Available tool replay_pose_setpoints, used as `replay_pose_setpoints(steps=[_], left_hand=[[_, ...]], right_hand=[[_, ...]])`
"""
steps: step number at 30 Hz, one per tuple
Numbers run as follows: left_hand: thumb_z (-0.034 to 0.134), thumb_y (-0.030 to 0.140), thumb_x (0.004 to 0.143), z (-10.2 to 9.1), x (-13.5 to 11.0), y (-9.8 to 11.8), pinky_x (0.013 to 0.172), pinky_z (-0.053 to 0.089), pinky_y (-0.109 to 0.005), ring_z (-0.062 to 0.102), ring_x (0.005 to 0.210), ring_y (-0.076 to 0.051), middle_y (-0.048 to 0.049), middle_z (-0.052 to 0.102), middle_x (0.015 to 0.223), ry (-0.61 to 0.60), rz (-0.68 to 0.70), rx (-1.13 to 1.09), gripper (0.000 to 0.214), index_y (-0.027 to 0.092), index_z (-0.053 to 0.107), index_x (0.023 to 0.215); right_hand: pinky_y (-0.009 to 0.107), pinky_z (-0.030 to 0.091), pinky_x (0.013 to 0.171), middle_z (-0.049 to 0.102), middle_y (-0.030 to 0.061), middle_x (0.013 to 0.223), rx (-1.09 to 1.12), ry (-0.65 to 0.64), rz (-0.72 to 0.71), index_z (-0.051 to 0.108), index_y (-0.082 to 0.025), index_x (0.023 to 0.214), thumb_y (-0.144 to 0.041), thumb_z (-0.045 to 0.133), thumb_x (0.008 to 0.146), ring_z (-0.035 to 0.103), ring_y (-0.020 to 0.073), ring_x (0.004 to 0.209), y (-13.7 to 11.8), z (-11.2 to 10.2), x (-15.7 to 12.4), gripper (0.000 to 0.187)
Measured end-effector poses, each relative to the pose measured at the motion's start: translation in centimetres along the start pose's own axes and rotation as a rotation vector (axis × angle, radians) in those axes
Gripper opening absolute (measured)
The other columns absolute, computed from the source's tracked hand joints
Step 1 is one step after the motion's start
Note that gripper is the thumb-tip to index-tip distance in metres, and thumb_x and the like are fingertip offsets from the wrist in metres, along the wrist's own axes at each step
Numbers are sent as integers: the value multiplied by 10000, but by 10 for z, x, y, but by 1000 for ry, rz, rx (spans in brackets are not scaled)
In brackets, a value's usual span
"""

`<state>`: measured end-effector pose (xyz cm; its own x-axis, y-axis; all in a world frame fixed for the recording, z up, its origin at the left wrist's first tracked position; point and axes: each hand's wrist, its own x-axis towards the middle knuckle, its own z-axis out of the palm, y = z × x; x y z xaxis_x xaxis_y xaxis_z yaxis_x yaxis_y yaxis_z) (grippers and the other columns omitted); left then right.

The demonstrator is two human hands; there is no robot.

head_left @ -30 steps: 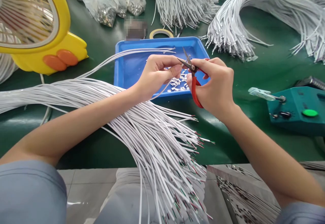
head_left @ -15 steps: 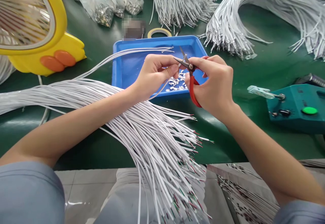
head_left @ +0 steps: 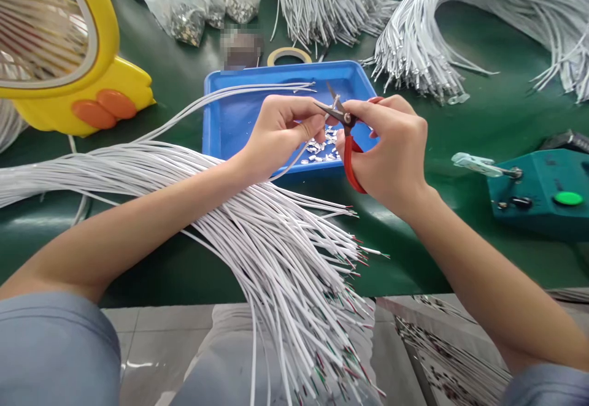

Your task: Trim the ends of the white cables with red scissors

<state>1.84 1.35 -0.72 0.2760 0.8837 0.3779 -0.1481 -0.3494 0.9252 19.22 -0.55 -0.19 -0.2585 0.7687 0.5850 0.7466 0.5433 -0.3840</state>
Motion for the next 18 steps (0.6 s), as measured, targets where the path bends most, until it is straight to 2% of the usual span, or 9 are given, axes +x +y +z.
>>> replay_pose_setpoints(steps=[6,12,18], left_hand=[[654,133,818,0,-1,0,545,456,-220,564,545,-81,16,615,570,-8,34,3,159,180,701,674],[678,149,802,1,-2,3,553,482,-217,585,562,-85,17,624,572,24,26,36,141,187,714,671],[736,198,766,3,-2,5,564,516,-211,584,575,-81,3,643,623,52,25,20,120,172,713,652]], right_hand=[[364,520,645,682,33,824,-79,5,-17,702,-241,1086,-154,599,762,617,255,918,0,2,0,351],[364,509,626,693,44,809,-94,21,-42,711,-201,1091,-135,638,716,610,264,894,1,2,1,387],[393,534,685,675,24,824,-40,15,-14,697,-268,1076,-137,624,736,604,267,927,1,2,1,372]])
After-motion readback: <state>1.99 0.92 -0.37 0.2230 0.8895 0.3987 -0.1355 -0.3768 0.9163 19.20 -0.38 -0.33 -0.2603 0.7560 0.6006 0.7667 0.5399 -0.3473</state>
